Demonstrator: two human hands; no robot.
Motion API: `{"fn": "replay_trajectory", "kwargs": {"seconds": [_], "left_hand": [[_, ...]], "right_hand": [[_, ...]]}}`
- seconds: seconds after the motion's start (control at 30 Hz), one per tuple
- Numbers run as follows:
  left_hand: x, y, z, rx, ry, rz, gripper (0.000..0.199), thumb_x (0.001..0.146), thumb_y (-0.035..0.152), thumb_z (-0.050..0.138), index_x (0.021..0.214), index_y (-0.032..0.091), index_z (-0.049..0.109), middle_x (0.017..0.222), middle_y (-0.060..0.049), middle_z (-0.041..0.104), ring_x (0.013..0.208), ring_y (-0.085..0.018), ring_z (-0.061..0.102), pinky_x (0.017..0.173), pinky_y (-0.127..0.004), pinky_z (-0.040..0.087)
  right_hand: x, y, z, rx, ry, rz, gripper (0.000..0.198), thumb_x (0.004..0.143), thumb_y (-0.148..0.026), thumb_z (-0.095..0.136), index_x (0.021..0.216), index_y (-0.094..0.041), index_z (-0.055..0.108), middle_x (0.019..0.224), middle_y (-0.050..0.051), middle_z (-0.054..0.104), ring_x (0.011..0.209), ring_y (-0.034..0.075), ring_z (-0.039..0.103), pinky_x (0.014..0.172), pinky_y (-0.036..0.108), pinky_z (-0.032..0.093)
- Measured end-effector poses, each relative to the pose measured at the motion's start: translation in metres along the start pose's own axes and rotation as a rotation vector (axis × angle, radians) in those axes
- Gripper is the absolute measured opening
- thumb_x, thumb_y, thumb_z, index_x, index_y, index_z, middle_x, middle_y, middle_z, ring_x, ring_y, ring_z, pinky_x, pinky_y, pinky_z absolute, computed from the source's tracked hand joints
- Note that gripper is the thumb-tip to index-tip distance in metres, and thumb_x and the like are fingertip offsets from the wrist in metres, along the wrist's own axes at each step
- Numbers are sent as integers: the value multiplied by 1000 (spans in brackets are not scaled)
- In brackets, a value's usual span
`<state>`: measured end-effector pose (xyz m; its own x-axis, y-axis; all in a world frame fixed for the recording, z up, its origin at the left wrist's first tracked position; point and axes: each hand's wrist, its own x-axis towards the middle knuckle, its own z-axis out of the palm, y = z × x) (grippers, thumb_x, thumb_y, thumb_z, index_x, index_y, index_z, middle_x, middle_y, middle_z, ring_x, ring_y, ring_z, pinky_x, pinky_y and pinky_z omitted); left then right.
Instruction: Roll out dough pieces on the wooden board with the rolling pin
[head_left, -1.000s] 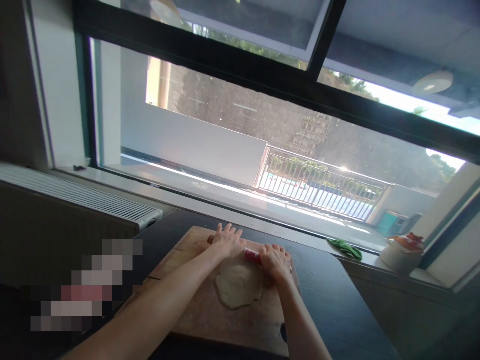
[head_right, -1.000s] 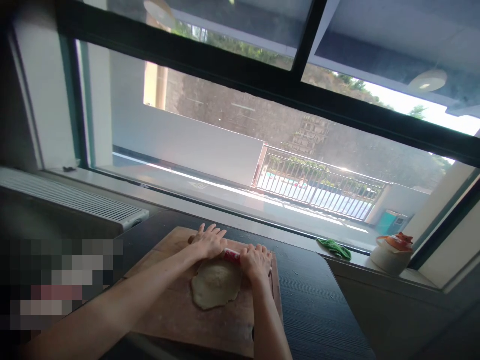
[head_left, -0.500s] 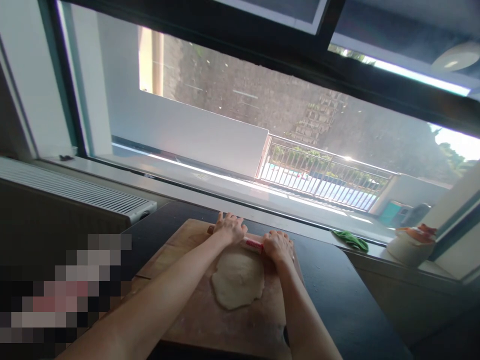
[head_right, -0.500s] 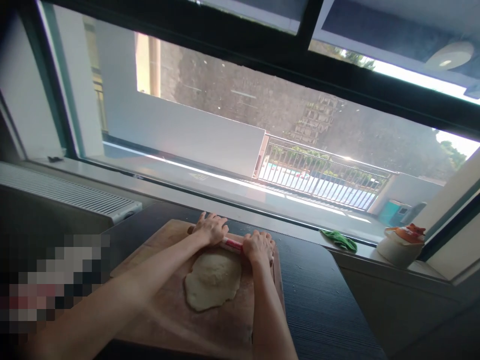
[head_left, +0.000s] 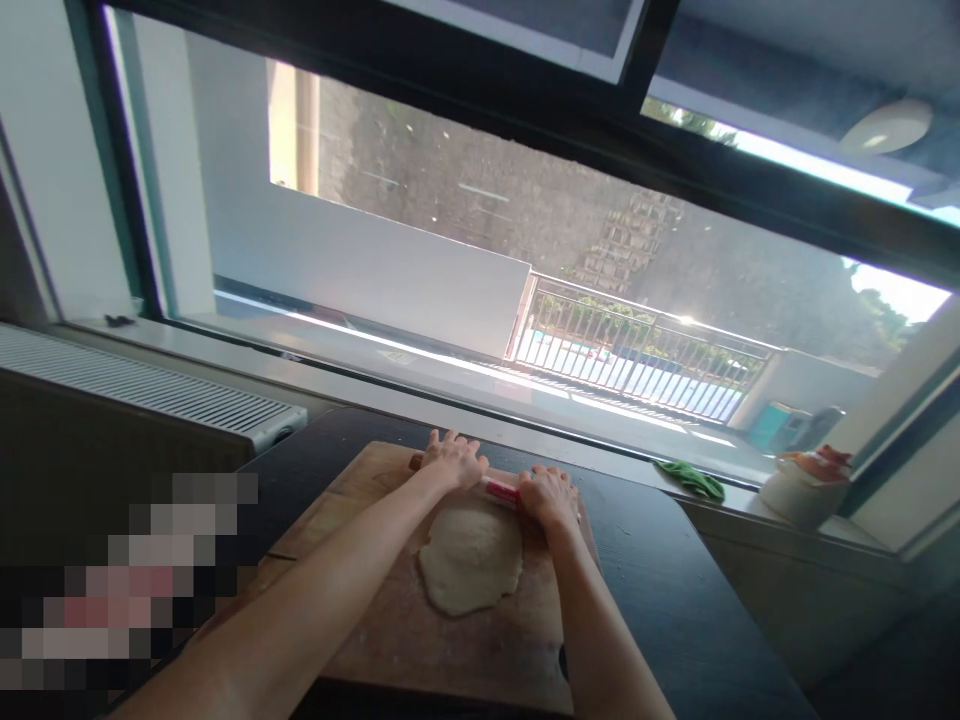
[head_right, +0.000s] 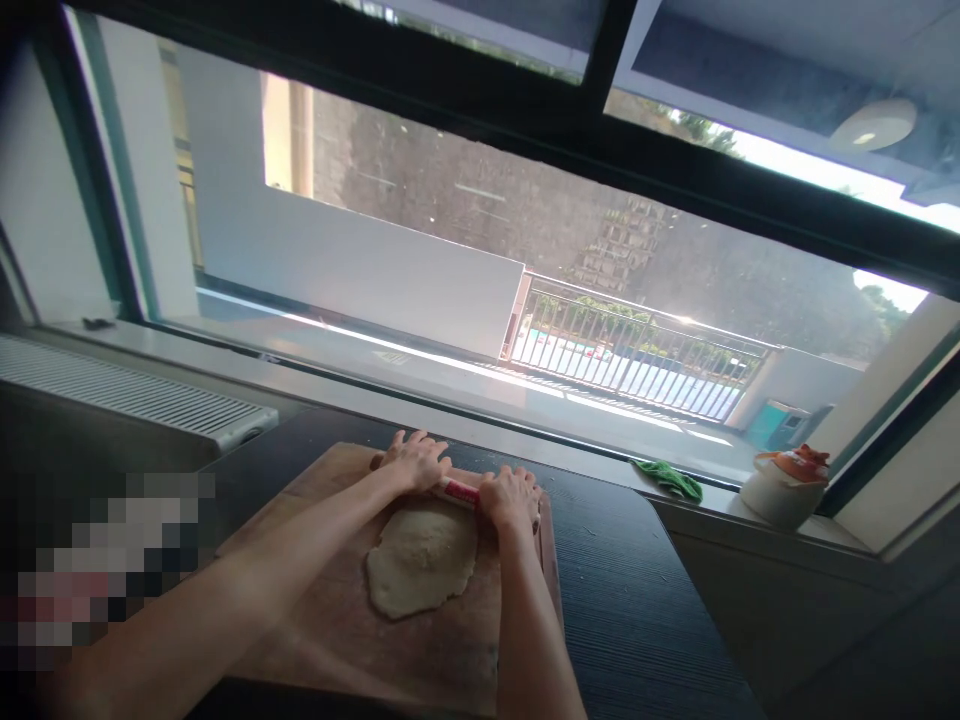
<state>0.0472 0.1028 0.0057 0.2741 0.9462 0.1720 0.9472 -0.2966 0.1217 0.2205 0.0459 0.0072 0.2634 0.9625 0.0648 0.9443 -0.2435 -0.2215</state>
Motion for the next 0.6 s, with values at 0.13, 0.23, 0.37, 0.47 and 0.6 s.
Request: {"fn": "replay_trajectory", "kwargs": {"seconds": [0.13,0.23,0.37,0.47,0.6], "left_hand": [[-21,-1,-1,23,74,22,45,87,45,28,109,25,62,121,-9,62,123,-28,41,104,-56,16],[-32,-3,-1,26,124,53,45,88,44,26,103,25,64,116,-9,64,120,-27,43,104,-55,17],[-37,-2,-4,25,133,46,44,89,44,26,99,26,65,114,-8,65,119,-26,44,105,-53,16],[-30,0,-5,26,96,24,43,88,44,28,97,26,66,115,-8,65,119,-26,44,105,-53,16],[-9,-1,-3,11,27,8,45,86,45,29,106,26,64,121,-10,62,121,-28,42,103,-54,18]], "right_hand": [[-22,-2,-3,-19,46,-29,44,89,-41,28,106,-21,64,116,12,59,111,30,48,92,46,34],[-34,-3,-3,-35,103,-62,45,90,-40,27,104,-20,64,113,12,60,109,29,50,93,44,32],[-37,-4,-3,-44,128,-68,45,90,-39,27,102,-20,65,111,12,61,107,28,51,92,44,33],[-29,-3,-4,-27,81,-54,45,89,-40,27,105,-20,64,115,12,60,110,29,50,93,45,33],[-11,-2,-5,-1,-9,-37,46,88,-42,28,111,-21,61,122,12,56,115,31,47,92,47,35]]}}
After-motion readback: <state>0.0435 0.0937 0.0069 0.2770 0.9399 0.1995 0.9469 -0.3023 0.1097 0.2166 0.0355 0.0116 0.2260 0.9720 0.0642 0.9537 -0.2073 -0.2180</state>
